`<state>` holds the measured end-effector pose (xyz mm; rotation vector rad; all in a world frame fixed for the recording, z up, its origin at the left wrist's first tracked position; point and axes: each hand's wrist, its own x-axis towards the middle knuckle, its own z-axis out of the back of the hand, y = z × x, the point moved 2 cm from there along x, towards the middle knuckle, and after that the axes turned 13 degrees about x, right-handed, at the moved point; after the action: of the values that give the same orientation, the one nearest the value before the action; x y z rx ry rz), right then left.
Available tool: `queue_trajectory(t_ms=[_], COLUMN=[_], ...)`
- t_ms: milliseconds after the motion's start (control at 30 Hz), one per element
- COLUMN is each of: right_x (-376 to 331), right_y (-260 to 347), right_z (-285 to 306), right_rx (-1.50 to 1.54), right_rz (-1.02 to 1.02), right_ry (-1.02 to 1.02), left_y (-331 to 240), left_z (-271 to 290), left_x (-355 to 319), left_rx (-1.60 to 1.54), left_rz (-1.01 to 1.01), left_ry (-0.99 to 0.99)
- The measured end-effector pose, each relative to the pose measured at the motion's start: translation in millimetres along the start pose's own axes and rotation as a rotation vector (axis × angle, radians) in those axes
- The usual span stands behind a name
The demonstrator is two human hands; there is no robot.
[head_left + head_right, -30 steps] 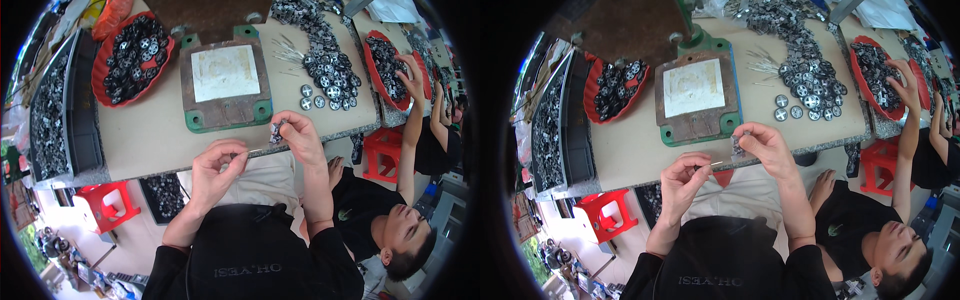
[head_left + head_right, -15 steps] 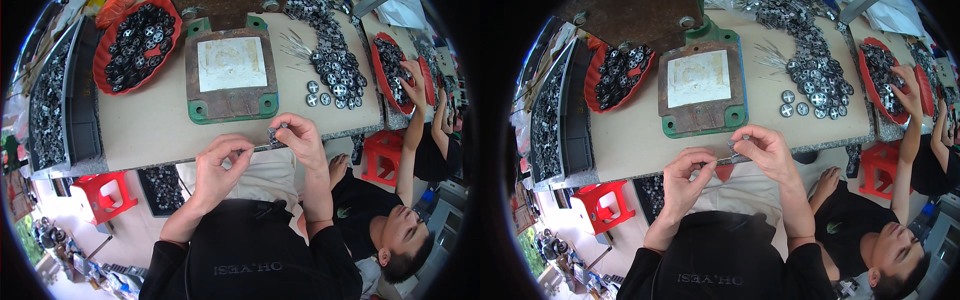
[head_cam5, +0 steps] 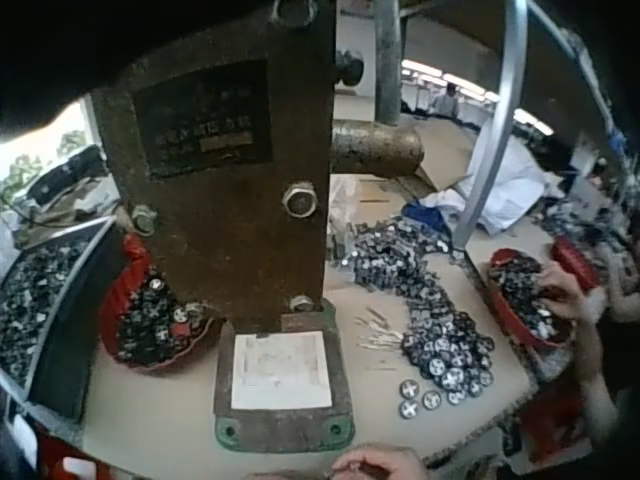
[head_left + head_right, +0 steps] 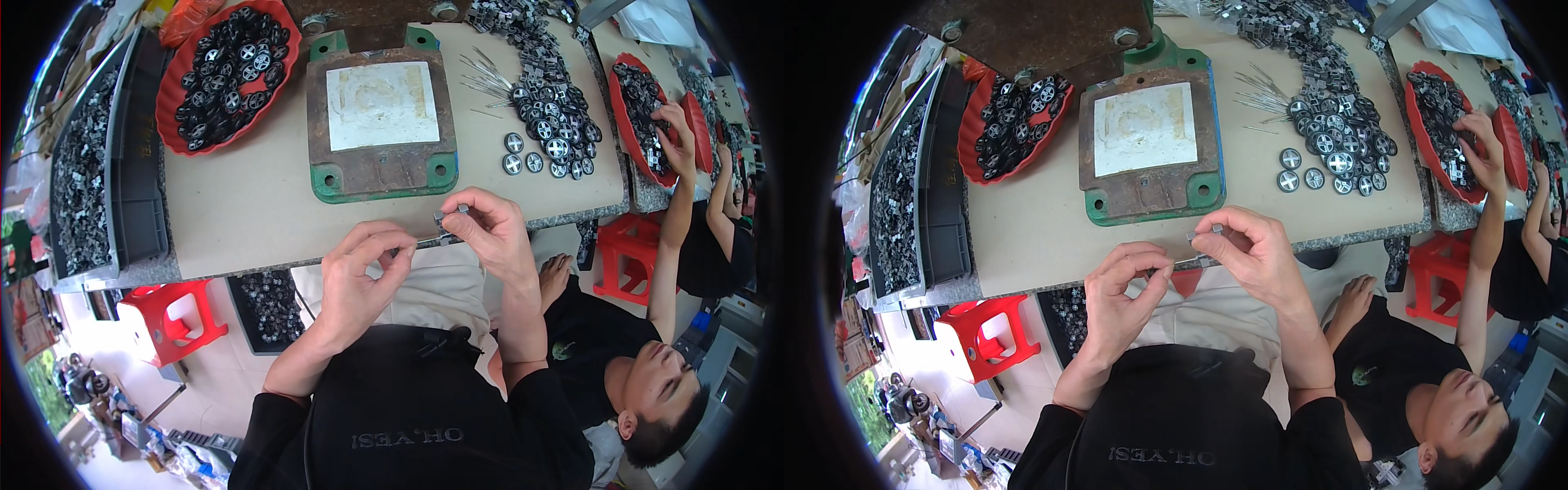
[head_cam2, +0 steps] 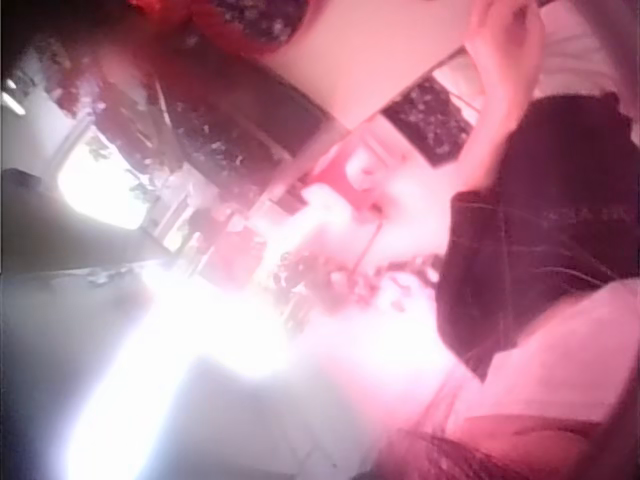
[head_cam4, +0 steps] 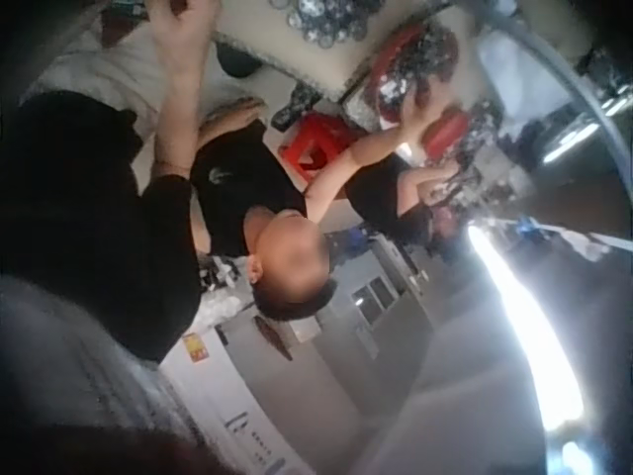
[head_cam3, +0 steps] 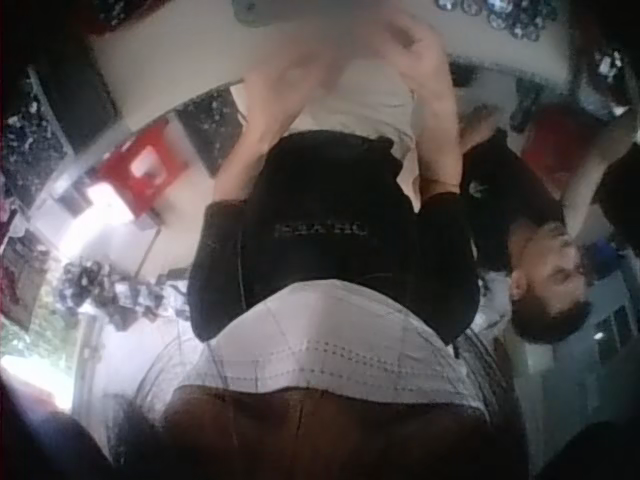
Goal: The person assembles small metal components and plastic base parts by hand, pressing them together using a manual press in a repetitive motion.
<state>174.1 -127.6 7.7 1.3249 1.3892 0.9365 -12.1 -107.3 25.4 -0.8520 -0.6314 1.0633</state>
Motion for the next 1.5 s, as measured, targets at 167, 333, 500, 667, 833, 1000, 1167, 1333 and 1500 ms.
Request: queue_trajectory(t_ms=[167,333,500,667,833,1000,1167,1333,1500], right_x=[-3.4,-6.9,-11.9,-15.6,-19.8,-21.7,-19.9,-21.0,-23.5], right_y=[10.1,14.3,13.4,3.3,-6.7,-5.4,-7.9,-3.9,0.2], right_z=[-9.7,-12.1,-9.4,-14.0,-10.5,-17.5,-24.5,-29.5,-25.2], right_rx=[-0.211,0.263,-0.133,-0.062,0.166,0.023,-0.071,-0.213,0.083], right_rz=[0.141,-0.040,0.075,-0.069,0.050,0.100,0.208,0.216,0.080], right_ry=[-0.050,-0.036,0.040,0.028,-0.025,-0.026,-0.053,-0.020,-0.029], left_y=[-1.4,6.9,9.3,10.8,11.3,13.8,14.8,21.7,22.5], left_z=[-0.2,-0.8,-5.3,-6.4,-4.3,-9.2,-10.5,-16.0,-16.0], left_x=[-0.7,4.1,4.0,3.1,2.2,-1.8,-1.9,-4.1,-1.8], left_rx=[0.057,-0.139,-0.205,-0.242,-0.621,-0.581,-0.553,-0.719,-0.786], left_rz=[-0.036,0.086,0.111,0.132,0.266,0.207,0.171,0.275,0.280], left_ry=[-0.025,0.013,0.082,0.133,0.251,0.242,0.208,0.266,0.260])
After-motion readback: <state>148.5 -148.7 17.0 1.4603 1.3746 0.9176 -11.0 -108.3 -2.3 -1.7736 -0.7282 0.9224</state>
